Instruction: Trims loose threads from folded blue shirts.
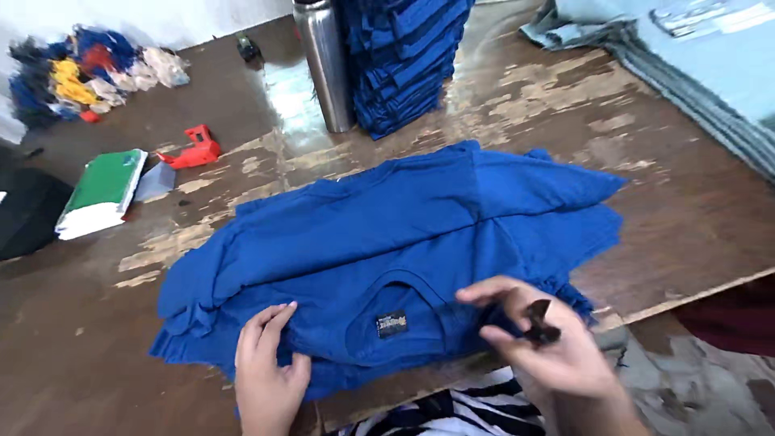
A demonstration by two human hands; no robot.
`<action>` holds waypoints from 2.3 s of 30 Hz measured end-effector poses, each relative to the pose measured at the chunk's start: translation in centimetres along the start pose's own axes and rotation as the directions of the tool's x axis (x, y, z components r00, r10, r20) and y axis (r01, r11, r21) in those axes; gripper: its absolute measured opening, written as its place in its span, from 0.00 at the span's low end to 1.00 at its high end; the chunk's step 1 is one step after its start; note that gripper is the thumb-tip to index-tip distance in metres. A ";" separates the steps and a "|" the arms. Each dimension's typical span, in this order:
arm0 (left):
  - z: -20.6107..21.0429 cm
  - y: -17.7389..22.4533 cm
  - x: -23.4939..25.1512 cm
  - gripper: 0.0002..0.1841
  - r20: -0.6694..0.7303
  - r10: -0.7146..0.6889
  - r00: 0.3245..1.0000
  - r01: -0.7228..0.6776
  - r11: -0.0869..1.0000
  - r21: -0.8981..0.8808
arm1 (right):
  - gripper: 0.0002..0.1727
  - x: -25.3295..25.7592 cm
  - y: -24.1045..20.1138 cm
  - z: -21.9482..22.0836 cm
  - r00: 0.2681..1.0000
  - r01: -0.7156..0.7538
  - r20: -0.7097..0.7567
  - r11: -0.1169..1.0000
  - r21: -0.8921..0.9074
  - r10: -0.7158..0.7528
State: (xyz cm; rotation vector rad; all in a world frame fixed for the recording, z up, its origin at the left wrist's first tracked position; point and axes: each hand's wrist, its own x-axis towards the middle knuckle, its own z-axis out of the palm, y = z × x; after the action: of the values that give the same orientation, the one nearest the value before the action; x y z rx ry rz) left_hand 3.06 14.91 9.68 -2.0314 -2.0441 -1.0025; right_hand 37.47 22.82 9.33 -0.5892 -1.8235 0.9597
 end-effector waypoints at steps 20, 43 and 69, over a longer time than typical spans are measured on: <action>5.2 -9.1 17.2 0.15 0.291 -0.104 0.951 0.058 0.985 0.162 | 0.06 16.7 15.0 -9.3 0.980 -0.182 -0.071 0.677 -0.713 0.189; 7.1 10.9 -0.1 0.44 0.350 0.522 0.778 -0.351 0.823 -0.447 | 0.19 2.3 -1.7 -4.3 0.993 0.036 -0.103 0.988 -0.153 -0.052; 9.6 12.1 -1.6 0.07 0.132 0.079 0.988 0.119 0.150 -0.981 | 0.23 -3.1 1.2 0.0 0.992 0.081 0.128 0.729 -0.679 0.009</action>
State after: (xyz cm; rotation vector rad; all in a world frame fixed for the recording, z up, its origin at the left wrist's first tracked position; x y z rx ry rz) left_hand 17.95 17.12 6.02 -2.5107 -1.3908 -2.9070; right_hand 38.77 21.19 6.72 -0.9505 -2.2937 0.2525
